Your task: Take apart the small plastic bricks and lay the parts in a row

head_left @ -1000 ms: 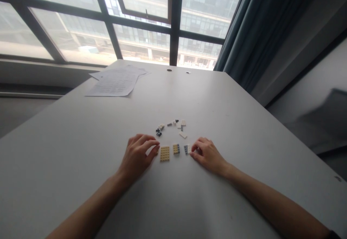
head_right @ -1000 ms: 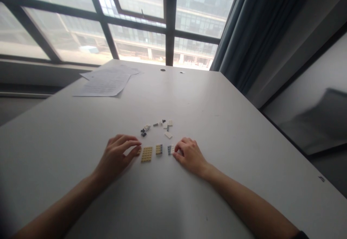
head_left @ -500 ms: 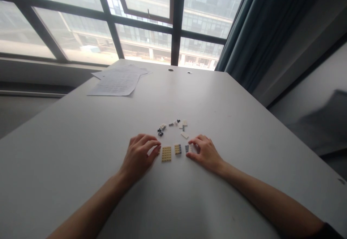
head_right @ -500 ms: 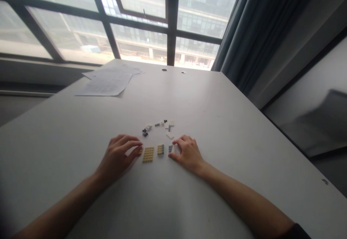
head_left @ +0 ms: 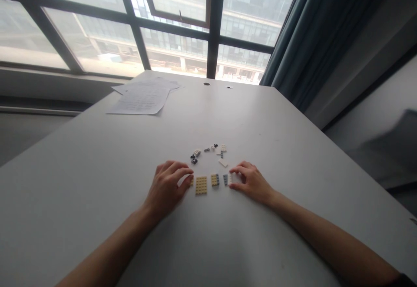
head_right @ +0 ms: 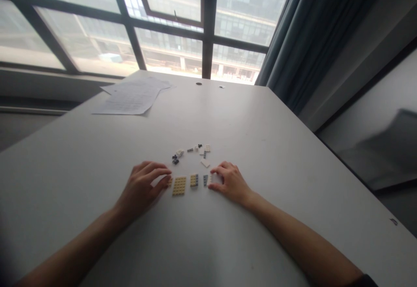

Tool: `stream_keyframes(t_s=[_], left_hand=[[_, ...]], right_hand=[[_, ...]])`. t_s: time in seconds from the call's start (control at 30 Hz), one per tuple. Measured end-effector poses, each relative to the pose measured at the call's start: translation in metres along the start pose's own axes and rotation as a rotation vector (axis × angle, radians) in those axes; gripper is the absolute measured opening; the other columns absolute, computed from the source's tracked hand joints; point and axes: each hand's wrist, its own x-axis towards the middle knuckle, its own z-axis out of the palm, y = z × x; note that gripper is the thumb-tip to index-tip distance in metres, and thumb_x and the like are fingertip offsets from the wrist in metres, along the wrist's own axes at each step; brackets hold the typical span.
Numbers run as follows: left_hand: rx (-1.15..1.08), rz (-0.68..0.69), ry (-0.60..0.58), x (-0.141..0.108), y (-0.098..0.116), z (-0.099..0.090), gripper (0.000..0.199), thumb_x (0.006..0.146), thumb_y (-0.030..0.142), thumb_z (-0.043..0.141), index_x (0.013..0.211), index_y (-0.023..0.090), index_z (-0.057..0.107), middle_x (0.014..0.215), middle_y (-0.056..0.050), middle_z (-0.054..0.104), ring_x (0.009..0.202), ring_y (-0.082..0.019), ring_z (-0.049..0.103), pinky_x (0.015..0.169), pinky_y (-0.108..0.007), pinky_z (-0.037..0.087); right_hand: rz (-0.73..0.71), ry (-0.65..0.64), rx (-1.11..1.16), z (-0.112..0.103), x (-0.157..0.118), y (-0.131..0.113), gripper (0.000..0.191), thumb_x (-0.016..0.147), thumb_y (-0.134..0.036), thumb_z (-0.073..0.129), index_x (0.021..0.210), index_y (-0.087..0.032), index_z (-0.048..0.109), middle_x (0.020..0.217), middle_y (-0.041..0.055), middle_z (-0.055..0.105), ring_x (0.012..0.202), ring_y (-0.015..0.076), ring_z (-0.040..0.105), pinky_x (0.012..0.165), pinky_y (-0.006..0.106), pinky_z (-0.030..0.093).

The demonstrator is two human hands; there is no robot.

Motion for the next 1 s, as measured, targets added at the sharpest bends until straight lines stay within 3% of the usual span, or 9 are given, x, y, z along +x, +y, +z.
stream_keyframes(t_s=[0.27,0.47,1.0], left_hand=[[-0.013,-0.011,-0.009,-0.0008,-0.0009,0.0004,0.014,0.084,0.027,0.056,0.085,0.022,0.07,0.094,-0.005,0.069,0.092,-0.021,0.057,0.087,-0.039,0.039],[-0.009,-0.001,-0.012,-0.0012,-0.0006,0.0005,0.014,0.085,0.026,0.056,0.085,0.022,0.069,0.094,-0.005,0.069,0.091,-0.021,0.057,0.086,-0.038,0.039],[-0.014,-0.002,-0.017,-0.0003,0.0005,-0.0004,0.015,0.085,0.026,0.055,0.085,0.022,0.069,0.094,-0.006,0.069,0.091,-0.021,0.057,0.086,-0.039,0.039]], right_hand=[[-0.033,-0.011,0.008,0.0005,0.0033,-0.0013,0.029,0.075,-0.033,0.074,0.101,-0.023,0.067,0.1,0.0046,0.062,0.094,0.0195,0.057,0.089,0.037,0.038],[-0.022,0.005,-0.009,0.0037,0.0034,-0.004,0.037,0.071,-0.036,0.076,0.105,-0.023,0.066,0.102,0.0048,0.062,0.1,0.0215,0.055,0.091,0.039,0.036],[-0.04,0.06,-0.038,0.0084,0.0023,-0.0061,0.024,0.076,-0.033,0.071,0.098,-0.024,0.067,0.1,0.0044,0.061,0.098,0.0207,0.054,0.091,0.039,0.036]])
